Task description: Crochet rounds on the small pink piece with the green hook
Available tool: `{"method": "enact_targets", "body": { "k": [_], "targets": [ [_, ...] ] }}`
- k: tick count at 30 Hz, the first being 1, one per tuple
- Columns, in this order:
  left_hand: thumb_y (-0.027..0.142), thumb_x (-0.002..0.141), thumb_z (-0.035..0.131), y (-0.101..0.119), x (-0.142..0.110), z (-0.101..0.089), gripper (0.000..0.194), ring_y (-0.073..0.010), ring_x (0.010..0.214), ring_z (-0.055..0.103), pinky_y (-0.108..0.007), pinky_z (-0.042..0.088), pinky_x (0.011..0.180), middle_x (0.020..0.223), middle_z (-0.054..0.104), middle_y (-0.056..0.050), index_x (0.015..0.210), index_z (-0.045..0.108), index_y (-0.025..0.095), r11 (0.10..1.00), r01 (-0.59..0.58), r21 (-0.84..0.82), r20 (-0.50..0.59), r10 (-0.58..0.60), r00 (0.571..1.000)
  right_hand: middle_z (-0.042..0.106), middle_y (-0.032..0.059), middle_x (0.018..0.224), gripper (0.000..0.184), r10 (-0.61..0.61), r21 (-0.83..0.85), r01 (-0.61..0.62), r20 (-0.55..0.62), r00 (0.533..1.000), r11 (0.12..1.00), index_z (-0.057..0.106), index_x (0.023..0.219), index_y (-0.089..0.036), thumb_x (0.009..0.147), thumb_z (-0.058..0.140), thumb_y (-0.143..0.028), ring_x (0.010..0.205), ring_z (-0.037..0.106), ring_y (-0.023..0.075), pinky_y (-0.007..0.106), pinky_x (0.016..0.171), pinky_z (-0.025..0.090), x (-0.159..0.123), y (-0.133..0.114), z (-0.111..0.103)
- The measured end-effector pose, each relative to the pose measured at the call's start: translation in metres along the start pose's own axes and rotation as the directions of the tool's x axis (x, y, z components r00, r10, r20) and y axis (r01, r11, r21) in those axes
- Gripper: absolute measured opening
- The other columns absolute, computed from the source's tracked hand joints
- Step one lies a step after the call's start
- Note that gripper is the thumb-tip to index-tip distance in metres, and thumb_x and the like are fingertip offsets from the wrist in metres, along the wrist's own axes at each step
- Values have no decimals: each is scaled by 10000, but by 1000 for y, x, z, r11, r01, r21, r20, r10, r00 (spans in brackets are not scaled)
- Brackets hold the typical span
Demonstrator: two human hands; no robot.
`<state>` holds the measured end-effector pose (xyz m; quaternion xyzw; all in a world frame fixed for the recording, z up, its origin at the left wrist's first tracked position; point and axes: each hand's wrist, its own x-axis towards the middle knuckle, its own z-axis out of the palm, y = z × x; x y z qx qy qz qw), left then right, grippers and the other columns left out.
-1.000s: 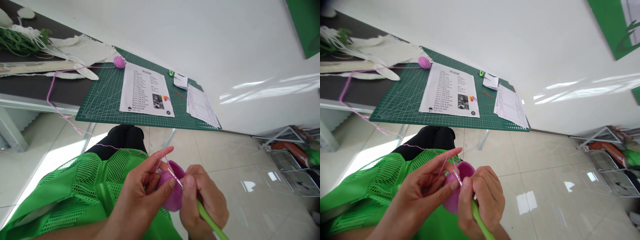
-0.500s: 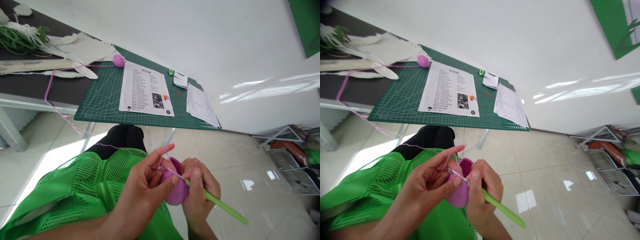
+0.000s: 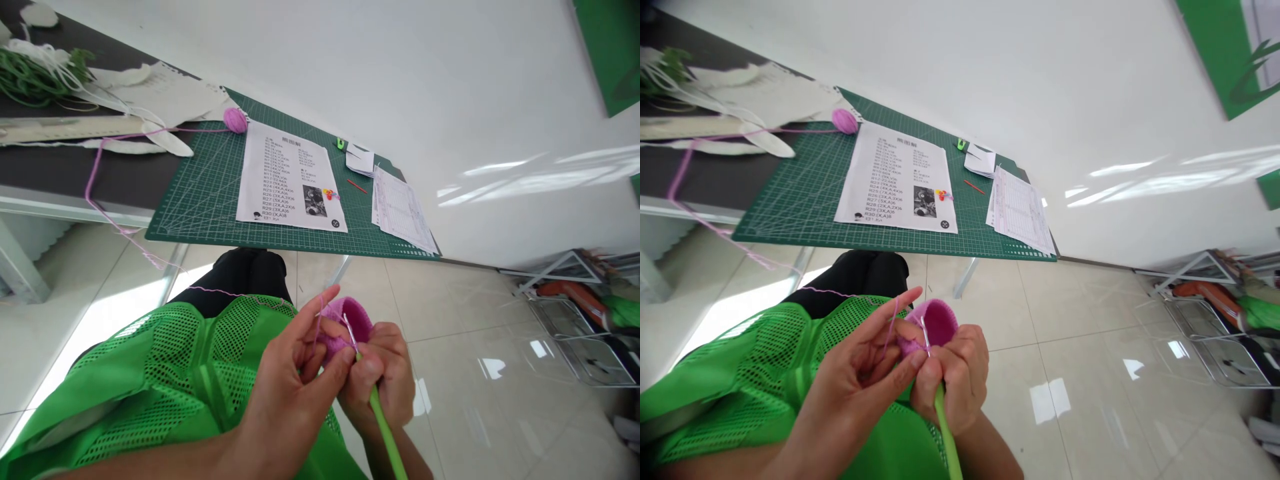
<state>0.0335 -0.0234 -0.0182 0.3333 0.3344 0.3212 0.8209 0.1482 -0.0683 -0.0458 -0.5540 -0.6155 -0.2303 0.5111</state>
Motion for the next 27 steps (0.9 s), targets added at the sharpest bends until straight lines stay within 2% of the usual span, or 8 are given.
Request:
{"method": "enact_targets", "body": {
  "k": [2,5,11,14,17,22,25,27],
  "targets": [
    [194,746,914,6,4,-2,704,-73,653,579,-140,497,639,765,695,38,1412,686,206,995,75,-71,60,-71,996,519,-20,744,189,-23,37,24,-14,1000,999,589,894,-173,1066,517,-205,631,518,122,301,583,502,1,3,1],
    [200,741,950,16,7,-7,661,-91,739,631,-178,529,751,795,711,32,1359,714,203,977,155,-144,157,-132,979,556,-19,729,249,-35,97,31,31,999,995,613,902,-168,1086,520,-307,605,559,113,300,603,541,6,5,-5],
    [199,812,926,24,5,-17,549,-110,809,666,-203,534,782,886,746,-1,1328,739,228,952,234,-197,303,-168,938,692,34,758,279,-29,199,-9,187,982,980,684,1002,-137,1096,511,-334,675,668,146,323,672,603,14,4,-29],
    [179,811,925,25,6,-19,528,-87,749,648,-182,513,732,852,729,18,1308,756,229,949,250,-192,333,-176,926,730,79,816,282,-48,242,-17,262,964,970,708,1050,-91,1095,503,-279,739,700,167,341,702,626,16,4,-39],
    [174,775,953,27,6,-20,547,-88,769,645,-183,507,741,875,732,16,1288,770,230,942,272,-198,338,-195,921,735,98,829,252,-75,266,-3,283,956,964,717,1033,-59,1074,527,-220,739,705,171,335,659,618,21,3,-46],
    [226,783,950,27,4,-23,537,-95,738,610,-197,476,708,862,716,11,1290,773,241,948,287,-136,360,-222,906,711,75,760,227,-101,245,18,329,939,969,706,934,-64,1049,550,-181,678,685,153,316,599,588,31,0,-54],
    [233,777,952,26,4,-23,548,-75,681,561,-190,439,668,856,711,16,1294,773,257,949,294,-110,376,-234,897,707,50,739,159,-57,224,-24,349,935,974,695,900,-94,979,559,-69,648,677,157,331,578,582,34,-5,-57],
    [229,778,952,25,4,-22,538,-65,666,538,-182,423,658,849,704,24,1286,777,261,948,300,-110,381,-239,893,694,31,716,187,-12,214,-67,347,938,975,691,886,-113,917,548,3,620,658,158,335,553,567,36,-7,-59]
  ]
}}
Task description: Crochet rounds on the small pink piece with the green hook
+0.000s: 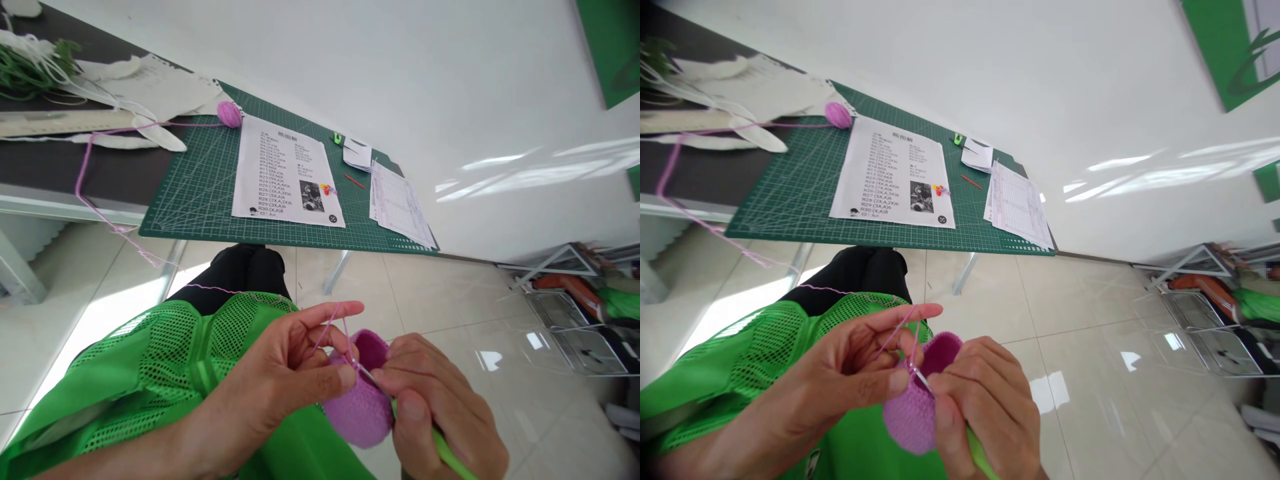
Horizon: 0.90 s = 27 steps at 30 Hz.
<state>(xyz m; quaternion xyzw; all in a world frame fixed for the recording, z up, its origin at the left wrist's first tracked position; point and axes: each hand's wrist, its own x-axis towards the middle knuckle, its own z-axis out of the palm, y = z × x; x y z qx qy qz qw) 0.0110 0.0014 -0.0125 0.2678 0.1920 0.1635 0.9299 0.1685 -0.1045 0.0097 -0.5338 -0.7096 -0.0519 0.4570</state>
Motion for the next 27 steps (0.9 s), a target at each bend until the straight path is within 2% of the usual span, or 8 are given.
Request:
{"method": "enact_targets", "body": {
  "k": [5,8,10,12,15,18,22,27],
  "targets": [
    [221,803,934,0,-1,0,504,-75,710,572,-175,437,685,863,712,10,1282,778,247,1000,7,-17,16,-7,1000,665,16,691,153,58,47,-60,41,997,997,698,887,-132,930,581,-43,592,606,141,330,544,555,7,-3,-6],
    [227,802,936,1,0,0,513,-81,714,581,-181,447,692,869,722,3,1288,774,250,1000,20,-22,18,-20,1000,656,-6,641,152,82,76,-84,38,996,994,690,846,-155,982,692,-224,559,606,123,308,545,591,12,-2,-8],
    [228,787,946,1,0,0,530,-92,740,602,-189,463,713,873,726,1,1287,773,249,999,25,-29,22,-24,999,658,-17,609,198,91,118,-91,9,996,989,693,845,-161,956,761,-311,545,639,121,277,539,621,14,-2,-7],
    [231,779,953,2,0,0,540,-83,721,586,-182,455,696,873,722,6,1287,772,252,999,26,-25,22,-25,999,673,-21,608,175,118,140,-113,-32,992,984,692,834,-169,926,792,-280,542,669,124,261,548,646,15,-2,-5],
    [229,792,945,1,0,0,514,-54,661,525,-157,417,645,857,708,19,1278,779,257,1000,19,-8,15,-19,1000,687,-18,650,116,190,167,-183,-30,981,969,691,816,-180,876,784,-144,560,679,126,264,543,658,12,-3,-3],
    [202,816,925,0,0,-1,481,-66,703,573,-160,442,675,862,721,10,1273,781,251,999,14,-30,48,-12,999,676,-22,656,141,216,222,-209,-7,976,952,696,834,-176,832,739,-42,563,669,121,255,510,641,9,-3,-3],
    [208,808,930,-3,1,-2,476,-85,723,601,-177,456,688,858,726,5,1259,784,243,999,25,-27,45,-23,999,645,-42,601,162,217,231,-209,-7,976,950,684,810,-179,819,725,-22,559,665,117,260,536,657,9,-3,-6],
    [253,787,943,-2,2,-1,465,-77,667,546,-183,411,637,858,721,9,1228,797,256,999,36,33,35,-37,999,644,-42,600,177,219,245,-214,5,976,946,669,783,-170,806,711,1,524,633,98,264,572,679,7,-3,-11]
  ]
}}
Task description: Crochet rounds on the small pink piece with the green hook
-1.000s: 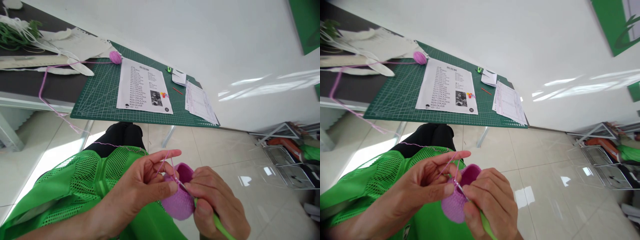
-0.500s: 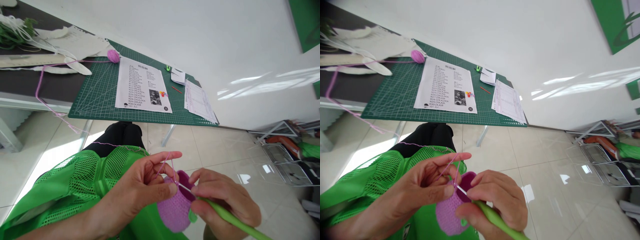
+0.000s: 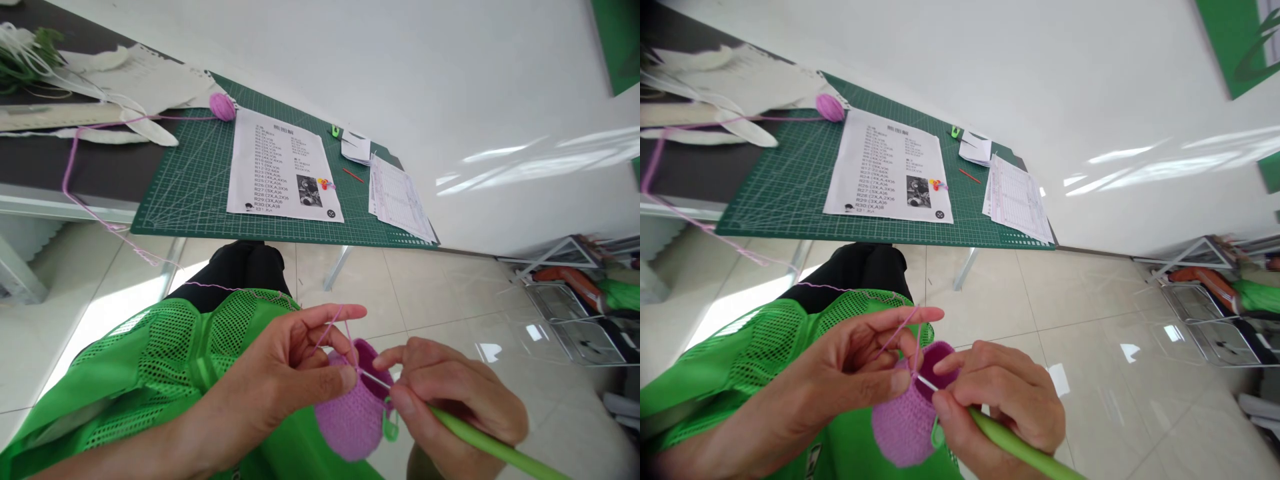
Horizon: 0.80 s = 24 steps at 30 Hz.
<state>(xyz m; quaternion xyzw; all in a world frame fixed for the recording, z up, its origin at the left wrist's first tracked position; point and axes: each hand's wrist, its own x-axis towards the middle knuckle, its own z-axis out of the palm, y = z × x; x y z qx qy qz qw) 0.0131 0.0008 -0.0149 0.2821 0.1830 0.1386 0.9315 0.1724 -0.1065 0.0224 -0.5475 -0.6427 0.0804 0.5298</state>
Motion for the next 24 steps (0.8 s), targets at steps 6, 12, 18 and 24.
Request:
{"method": "enact_targets", "body": {
  "k": [6,12,18,24],
  "targets": [
    [266,807,925,3,2,3,433,-79,672,541,-183,398,627,848,704,11,1223,803,251,1000,2,31,-7,-2,1000,589,-50,566,156,19,77,-18,-21,1000,997,647,767,-170,851,714,-55,489,537,76,278,596,688,-6,5,-3],
    [202,838,909,-2,2,2,374,-50,702,571,-131,420,643,865,701,26,1191,821,286,1000,9,-19,96,-7,995,505,-72,533,250,41,166,-30,-66,997,986,598,722,-185,954,691,-204,457,480,58,216,547,639,-8,9,1],
    [184,851,897,-6,5,1,396,-65,763,626,-143,469,708,878,714,26,1224,803,277,999,-18,-34,106,21,994,541,-64,576,232,123,282,-95,-85,989,955,623,760,-189,979,691,-227,530,542,65,211,645,658,-11,13,7],
    [294,853,896,-10,3,2,445,-91,695,554,-210,412,644,896,697,10,1278,766,268,996,-8,90,75,1,997,446,-89,548,291,283,531,-258,36,958,807,586,732,-223,942,746,-346,496,452,61,151,554,597,-12,13,12]
  ]
}}
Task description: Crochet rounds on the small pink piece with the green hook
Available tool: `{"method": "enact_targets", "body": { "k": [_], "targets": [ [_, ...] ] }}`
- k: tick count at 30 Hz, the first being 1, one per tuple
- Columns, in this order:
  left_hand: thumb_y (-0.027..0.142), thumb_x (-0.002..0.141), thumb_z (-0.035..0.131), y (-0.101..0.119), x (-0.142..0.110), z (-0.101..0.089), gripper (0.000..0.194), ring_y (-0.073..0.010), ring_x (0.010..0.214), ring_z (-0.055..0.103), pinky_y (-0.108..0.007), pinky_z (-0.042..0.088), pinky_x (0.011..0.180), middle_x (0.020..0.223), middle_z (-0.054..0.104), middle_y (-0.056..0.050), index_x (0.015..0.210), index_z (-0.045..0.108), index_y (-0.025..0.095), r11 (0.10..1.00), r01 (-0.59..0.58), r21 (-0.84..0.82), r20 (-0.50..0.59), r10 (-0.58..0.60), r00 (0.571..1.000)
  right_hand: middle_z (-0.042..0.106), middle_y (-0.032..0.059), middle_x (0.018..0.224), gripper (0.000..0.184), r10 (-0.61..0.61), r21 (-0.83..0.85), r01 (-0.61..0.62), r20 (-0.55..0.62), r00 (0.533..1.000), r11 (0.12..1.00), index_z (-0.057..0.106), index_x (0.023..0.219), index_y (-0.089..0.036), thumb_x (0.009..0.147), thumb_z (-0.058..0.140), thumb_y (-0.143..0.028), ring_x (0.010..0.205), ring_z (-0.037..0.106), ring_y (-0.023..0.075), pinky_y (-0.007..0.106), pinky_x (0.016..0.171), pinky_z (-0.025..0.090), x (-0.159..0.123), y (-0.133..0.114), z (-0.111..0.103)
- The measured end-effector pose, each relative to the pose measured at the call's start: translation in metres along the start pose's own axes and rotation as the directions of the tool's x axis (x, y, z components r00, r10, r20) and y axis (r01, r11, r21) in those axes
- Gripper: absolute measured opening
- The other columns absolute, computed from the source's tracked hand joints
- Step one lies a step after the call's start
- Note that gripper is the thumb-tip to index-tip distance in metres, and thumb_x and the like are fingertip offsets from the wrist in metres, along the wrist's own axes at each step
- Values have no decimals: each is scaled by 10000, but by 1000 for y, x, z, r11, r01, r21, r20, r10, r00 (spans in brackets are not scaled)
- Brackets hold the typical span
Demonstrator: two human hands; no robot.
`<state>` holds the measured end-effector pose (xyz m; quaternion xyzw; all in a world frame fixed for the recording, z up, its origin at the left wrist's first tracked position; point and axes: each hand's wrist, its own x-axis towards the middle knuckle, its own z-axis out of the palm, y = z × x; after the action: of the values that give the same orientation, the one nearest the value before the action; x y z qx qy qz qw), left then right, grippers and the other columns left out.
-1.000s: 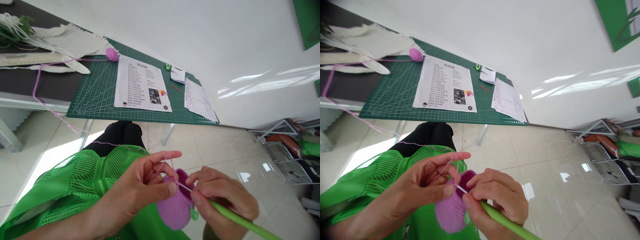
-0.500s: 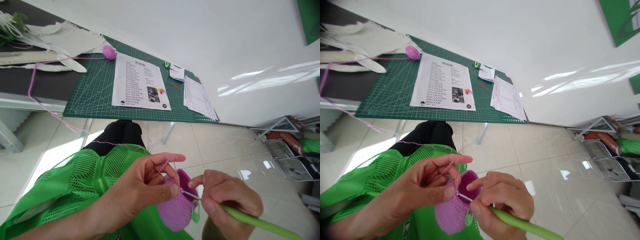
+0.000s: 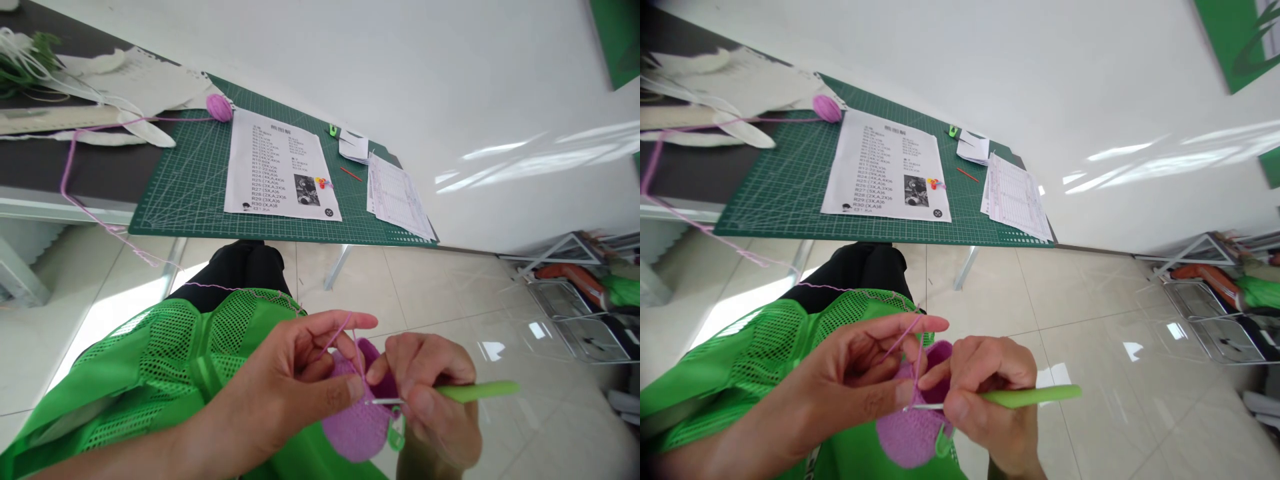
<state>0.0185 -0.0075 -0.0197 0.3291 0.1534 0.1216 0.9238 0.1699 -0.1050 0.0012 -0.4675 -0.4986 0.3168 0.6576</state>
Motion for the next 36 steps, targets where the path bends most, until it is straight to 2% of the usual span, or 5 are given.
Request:
{"method": "enact_targets", "body": {
  "k": [9,14,21,27,36],
  "targets": [
    [237,935,821,0,-6,4,544,-54,609,378,-178,291,547,862,636,49,1420,668,429,991,-135,7,-13,135,991,619,-61,691,100,-218,-302,188,-68,973,935,676,871,-173,926,694,-90,630,576,73,287,800,681,-12,9,0],
    [154,961,782,-3,-5,3,684,-38,549,245,-153,211,484,803,573,80,1489,571,534,979,-199,-35,9,200,980,684,-7,786,85,-429,-585,366,35,903,723,706,937,-111,925,636,-64,698,643,106,334,797,681,-11,10,2],
    [103,939,788,-8,-4,3,809,-31,539,247,-134,226,480,824,618,72,1556,483,527,963,-263,-62,-43,261,964,691,37,796,195,-425,-776,425,225,877,467,685,910,-128,1027,555,-214,802,709,143,273,766,657,2,-2,8],
    [107,839,881,-2,-1,8,943,-41,531,287,-143,281,487,758,622,85,1609,436,423,981,-193,-15,-121,190,974,674,43,818,209,-465,-772,393,144,873,500,695,916,-108,1027,518,-116,822,690,152,292,716,623,-6,6,8],
    [269,940,804,13,2,15,345,-93,756,613,-190,486,829,796,743,18,1283,774,238,960,-161,-230,-309,84,947,665,32,804,247,-589,-770,404,46,807,493,695,906,-116,1054,497,-117,792,690,158,316,706,607,-7,21,12]
  ]
}}
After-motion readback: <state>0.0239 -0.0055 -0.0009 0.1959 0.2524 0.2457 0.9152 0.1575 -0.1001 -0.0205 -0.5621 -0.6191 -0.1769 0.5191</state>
